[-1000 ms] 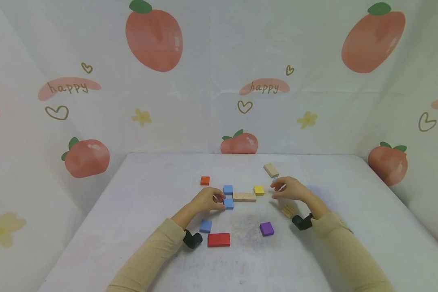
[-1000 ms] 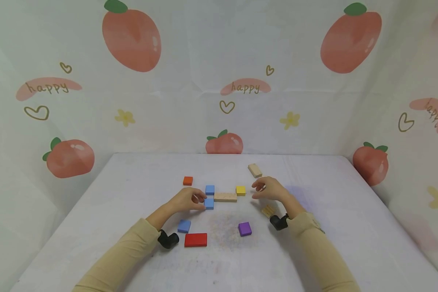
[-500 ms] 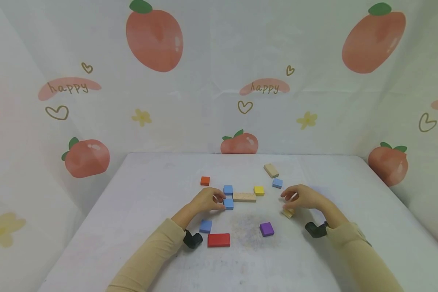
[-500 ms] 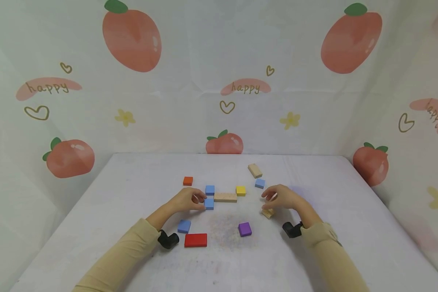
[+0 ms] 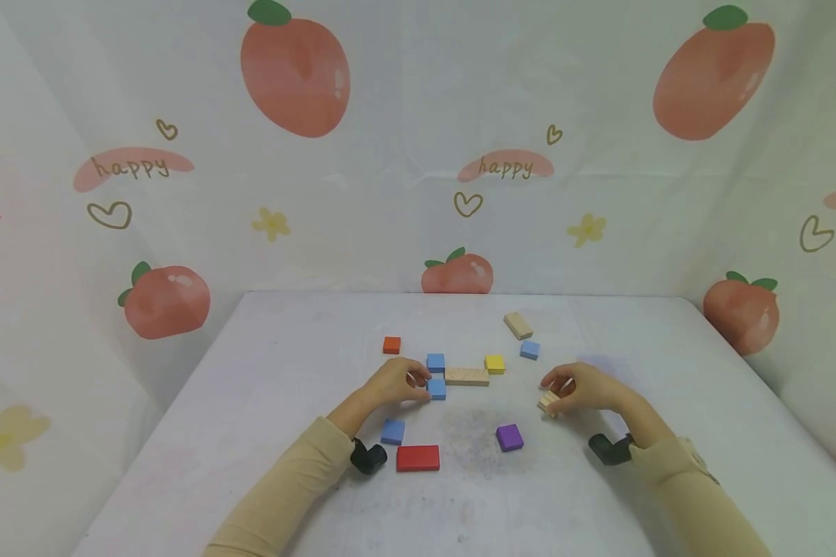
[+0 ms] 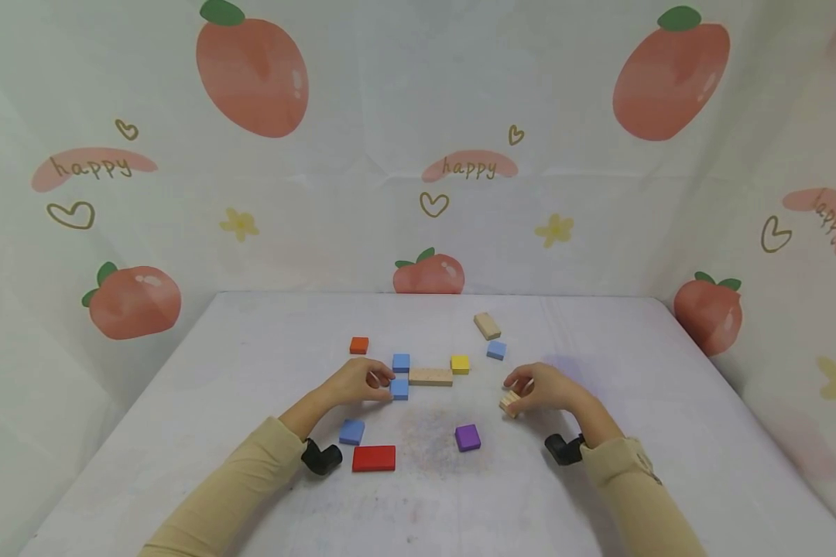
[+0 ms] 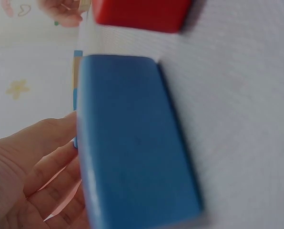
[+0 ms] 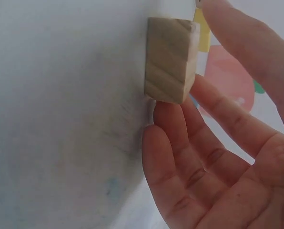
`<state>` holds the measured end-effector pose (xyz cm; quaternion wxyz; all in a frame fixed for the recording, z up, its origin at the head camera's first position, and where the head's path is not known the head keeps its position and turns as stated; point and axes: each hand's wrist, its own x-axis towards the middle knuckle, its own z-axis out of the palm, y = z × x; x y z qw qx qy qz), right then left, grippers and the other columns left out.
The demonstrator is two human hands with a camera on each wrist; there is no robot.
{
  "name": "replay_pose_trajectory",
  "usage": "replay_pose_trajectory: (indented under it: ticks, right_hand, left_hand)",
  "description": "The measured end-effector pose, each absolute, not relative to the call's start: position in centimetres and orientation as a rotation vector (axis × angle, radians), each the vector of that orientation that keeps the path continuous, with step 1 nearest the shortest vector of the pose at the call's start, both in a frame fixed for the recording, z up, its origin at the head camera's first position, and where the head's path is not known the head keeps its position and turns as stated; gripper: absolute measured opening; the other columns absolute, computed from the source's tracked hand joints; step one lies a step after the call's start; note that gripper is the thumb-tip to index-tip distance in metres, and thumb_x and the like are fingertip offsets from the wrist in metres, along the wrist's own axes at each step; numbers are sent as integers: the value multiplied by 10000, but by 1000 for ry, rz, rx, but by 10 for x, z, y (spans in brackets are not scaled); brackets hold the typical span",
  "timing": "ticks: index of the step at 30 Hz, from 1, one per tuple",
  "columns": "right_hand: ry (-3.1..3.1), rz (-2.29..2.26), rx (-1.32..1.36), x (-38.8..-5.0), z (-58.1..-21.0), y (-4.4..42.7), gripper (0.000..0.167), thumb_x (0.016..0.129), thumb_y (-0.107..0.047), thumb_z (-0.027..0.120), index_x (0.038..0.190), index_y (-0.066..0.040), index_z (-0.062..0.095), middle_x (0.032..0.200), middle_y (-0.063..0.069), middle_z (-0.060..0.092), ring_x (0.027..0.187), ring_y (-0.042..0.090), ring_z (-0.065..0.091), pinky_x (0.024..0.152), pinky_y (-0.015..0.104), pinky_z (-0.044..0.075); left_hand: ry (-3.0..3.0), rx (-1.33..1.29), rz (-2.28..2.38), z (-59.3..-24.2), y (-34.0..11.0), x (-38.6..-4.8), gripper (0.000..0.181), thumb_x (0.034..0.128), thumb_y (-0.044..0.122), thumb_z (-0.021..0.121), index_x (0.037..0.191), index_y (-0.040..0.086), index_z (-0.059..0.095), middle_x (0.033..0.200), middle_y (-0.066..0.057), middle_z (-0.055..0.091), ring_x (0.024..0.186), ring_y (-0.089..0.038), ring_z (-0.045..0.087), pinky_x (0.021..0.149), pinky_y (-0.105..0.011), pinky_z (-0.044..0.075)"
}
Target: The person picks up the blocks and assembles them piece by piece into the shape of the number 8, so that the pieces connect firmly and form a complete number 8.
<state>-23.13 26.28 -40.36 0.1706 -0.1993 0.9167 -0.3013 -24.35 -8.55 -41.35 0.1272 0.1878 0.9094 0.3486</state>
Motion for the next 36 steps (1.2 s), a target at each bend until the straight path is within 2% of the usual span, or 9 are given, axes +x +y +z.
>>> replay_pose_trajectory:
  ticks: [14, 20, 36]
  right_hand:
    - [2612, -879, -594, -230, -410, 261, 382, 709, -187, 791, 1007, -8, 632, 855, 55, 607, 740, 115, 518, 642, 203, 432]
    - [2622, -879, -594, -231, -410, 259, 377, 704, -159, 784, 1006, 7, 631, 896, 70, 632, 769, 115, 540, 653, 201, 446]
    - [2611, -932, -666, -233, -406, 251, 348, 722, -108, 760, 988, 50, 602, 874, 91, 651, 797, 105, 570, 711, 205, 490]
  left_hand:
    - [2646, 527, 1015, -413, -85, -241, 292, 769, 135, 750, 1037, 47, 674, 948, -73, 681, 834, -149, 579, 737, -249, 511]
    - [2652, 522, 1010, -412, -85, -241, 292, 767, 132, 752, 1035, 46, 676, 945, -72, 684, 835, -146, 585, 729, -235, 505]
    - [2660, 577, 1012, -415, -87, -244, 286, 759, 133, 756, 1017, 40, 675, 921, -73, 686, 811, -143, 593, 704, -220, 494]
